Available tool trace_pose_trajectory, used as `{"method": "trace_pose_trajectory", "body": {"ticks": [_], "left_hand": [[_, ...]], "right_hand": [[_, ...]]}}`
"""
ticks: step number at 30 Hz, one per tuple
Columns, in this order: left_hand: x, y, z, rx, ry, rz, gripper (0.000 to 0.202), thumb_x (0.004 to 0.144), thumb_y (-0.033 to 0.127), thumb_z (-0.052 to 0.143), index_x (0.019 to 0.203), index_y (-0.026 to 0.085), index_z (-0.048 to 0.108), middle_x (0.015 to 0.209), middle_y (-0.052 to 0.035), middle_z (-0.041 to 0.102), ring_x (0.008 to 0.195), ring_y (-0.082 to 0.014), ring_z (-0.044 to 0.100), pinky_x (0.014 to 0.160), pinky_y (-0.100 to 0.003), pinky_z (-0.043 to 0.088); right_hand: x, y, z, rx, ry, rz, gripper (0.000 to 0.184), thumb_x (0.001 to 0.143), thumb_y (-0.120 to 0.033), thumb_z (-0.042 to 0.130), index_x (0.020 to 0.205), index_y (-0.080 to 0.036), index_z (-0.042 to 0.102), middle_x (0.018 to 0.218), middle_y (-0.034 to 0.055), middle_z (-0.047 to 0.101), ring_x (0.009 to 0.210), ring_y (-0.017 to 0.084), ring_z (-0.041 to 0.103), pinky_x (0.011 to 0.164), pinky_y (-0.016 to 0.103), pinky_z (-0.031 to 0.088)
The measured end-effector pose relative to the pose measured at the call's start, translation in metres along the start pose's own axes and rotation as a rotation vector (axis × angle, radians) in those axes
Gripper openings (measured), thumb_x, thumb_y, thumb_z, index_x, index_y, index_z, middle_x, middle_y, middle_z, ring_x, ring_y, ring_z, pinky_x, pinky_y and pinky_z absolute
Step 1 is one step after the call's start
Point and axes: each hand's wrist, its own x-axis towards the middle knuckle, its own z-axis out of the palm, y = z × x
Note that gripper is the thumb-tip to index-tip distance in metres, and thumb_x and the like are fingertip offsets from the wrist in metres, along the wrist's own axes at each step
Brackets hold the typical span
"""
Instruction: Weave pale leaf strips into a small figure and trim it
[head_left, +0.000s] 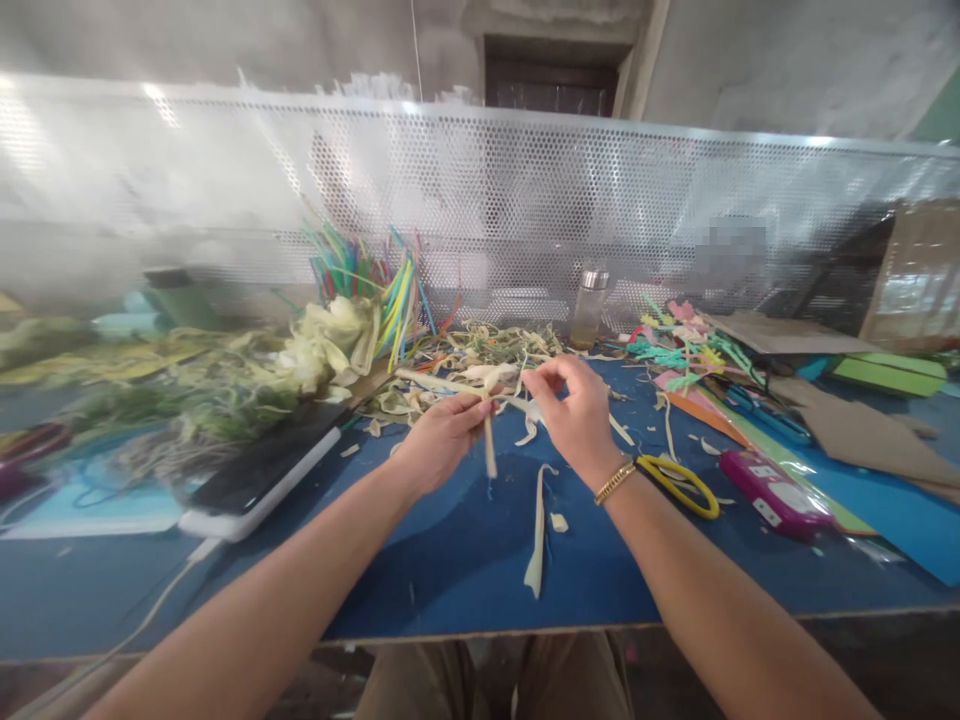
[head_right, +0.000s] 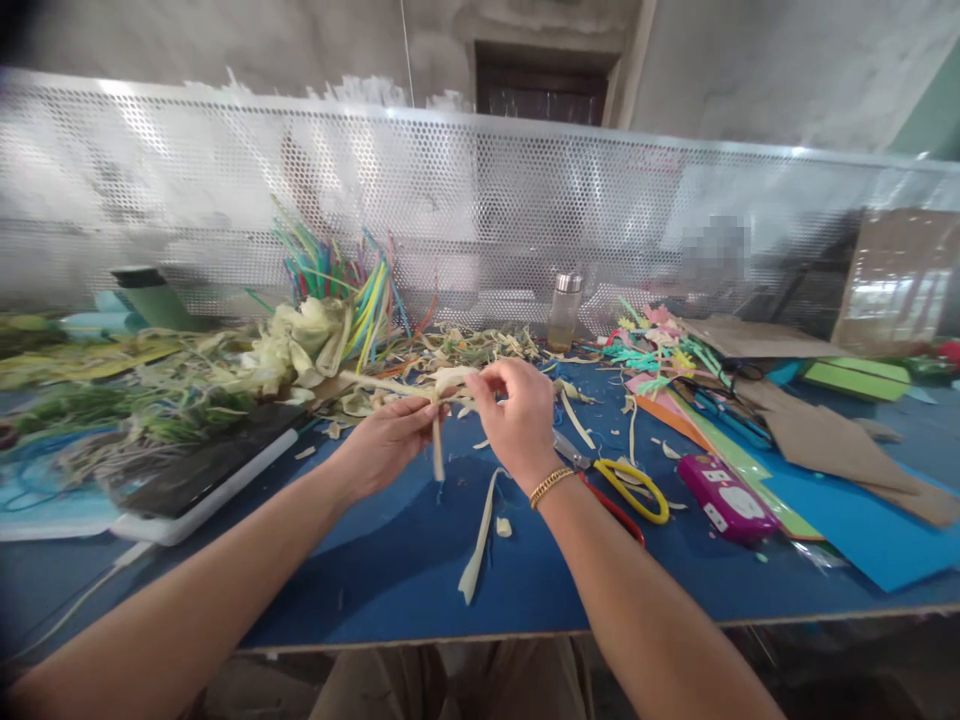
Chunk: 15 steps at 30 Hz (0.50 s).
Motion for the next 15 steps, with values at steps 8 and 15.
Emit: {"method": "trace_pose_trajectory", "body": {"ticks": [8,15], "left_hand": [[0.004,-0.001,-0.002,-0.109,0.069,0.098,0.029,0.067,0.018,0.08,0.095,0.016,0.073,0.086,-0.0039,0.071,0.079,-0.0133,0.063,0.072,-0.023,0.047],[0.003,-0.004,-0.001,-0.014,0.012,0.102,0.032,0.069,0.024,0.078,0.1,0.016,0.072,0.093,-0.0062,0.072,0.089,-0.0167,0.064,0.082,-0.026,0.047]], "right_hand": [[-0.022,-0.006,0.024,-0.071,-0.36,0.004,0.022,0.074,-0.035,0.075,0.086,-0.022,0.062,0.087,0.0035,0.069,0.085,0.021,0.062,0.077,0.033,0.043],[-0.019,-0.002,0.022,-0.004,-0.415,0.081,0.01,0.082,-0.028,0.065,0.084,-0.02,0.06,0.078,0.0014,0.067,0.073,0.016,0.06,0.066,0.028,0.04]]}}
